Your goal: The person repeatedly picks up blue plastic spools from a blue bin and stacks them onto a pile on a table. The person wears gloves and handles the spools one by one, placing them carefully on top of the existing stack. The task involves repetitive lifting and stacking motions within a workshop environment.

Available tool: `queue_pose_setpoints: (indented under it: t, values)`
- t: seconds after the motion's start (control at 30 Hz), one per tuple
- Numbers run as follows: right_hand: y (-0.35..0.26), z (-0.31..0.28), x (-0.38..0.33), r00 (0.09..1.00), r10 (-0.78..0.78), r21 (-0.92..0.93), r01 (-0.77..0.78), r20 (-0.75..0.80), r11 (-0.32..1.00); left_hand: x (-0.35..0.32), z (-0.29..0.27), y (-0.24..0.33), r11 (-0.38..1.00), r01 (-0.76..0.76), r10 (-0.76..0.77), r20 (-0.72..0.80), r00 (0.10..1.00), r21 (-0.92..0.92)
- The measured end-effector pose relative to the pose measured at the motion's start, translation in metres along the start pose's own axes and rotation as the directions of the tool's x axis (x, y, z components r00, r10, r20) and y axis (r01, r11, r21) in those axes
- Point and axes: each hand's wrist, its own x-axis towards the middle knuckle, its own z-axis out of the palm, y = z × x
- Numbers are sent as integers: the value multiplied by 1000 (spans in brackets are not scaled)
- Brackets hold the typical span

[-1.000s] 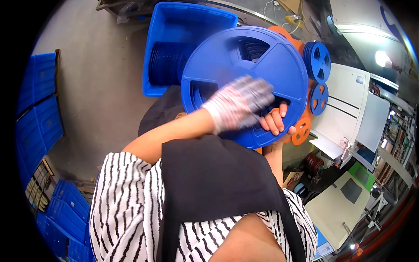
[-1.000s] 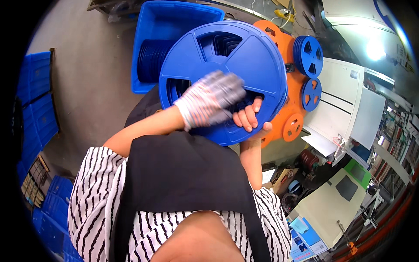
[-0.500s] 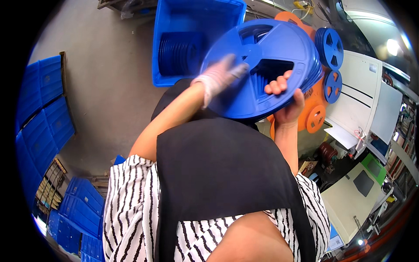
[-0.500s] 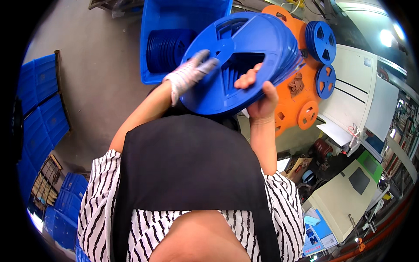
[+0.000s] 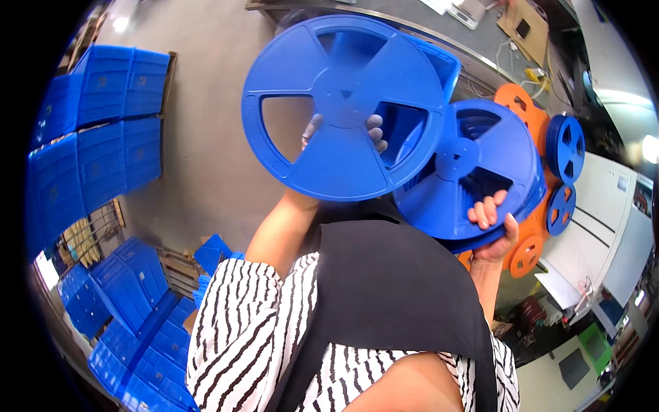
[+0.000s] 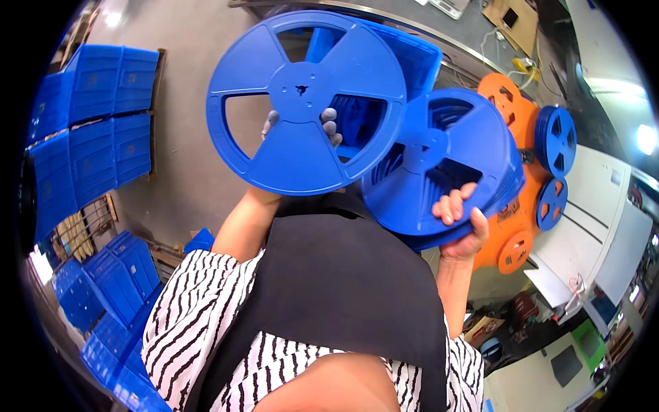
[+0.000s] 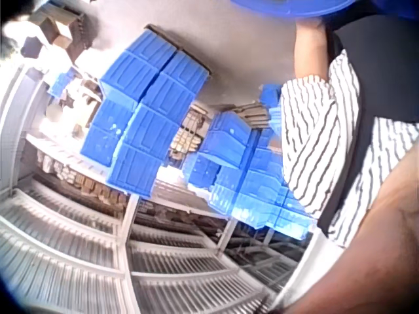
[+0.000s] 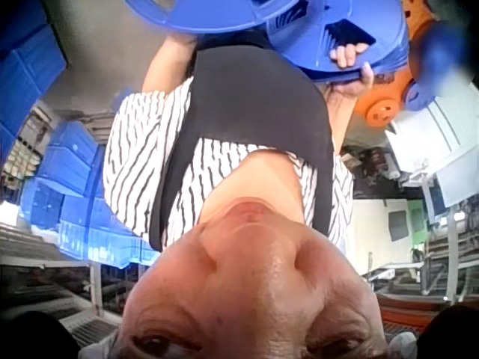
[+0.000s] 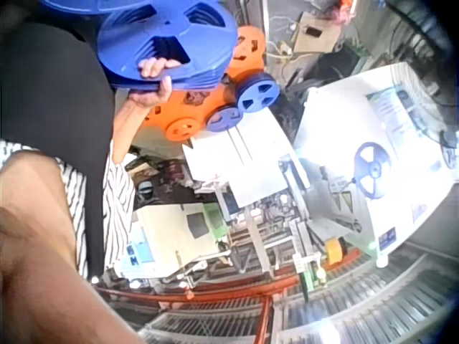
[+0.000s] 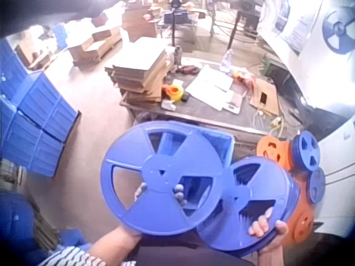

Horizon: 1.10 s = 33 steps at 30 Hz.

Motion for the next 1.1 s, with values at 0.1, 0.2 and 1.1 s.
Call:
queue_pose_setpoints:
  t: [0.1,0.2,1.1]
  values:
    - [-9,-10,-5,997,-37,58,33,63,998,-8,-3,-2,998,-48,48,1,999,-42]
    - [-18,-14,-6,986,-105,116,90,127,989,-10,-3,-4,998,-54,53,-30,998,-41]
    - [17,36,33,985,-58,-42,66,164,997,57,18,-43,483,284,-48,-298,953,828]
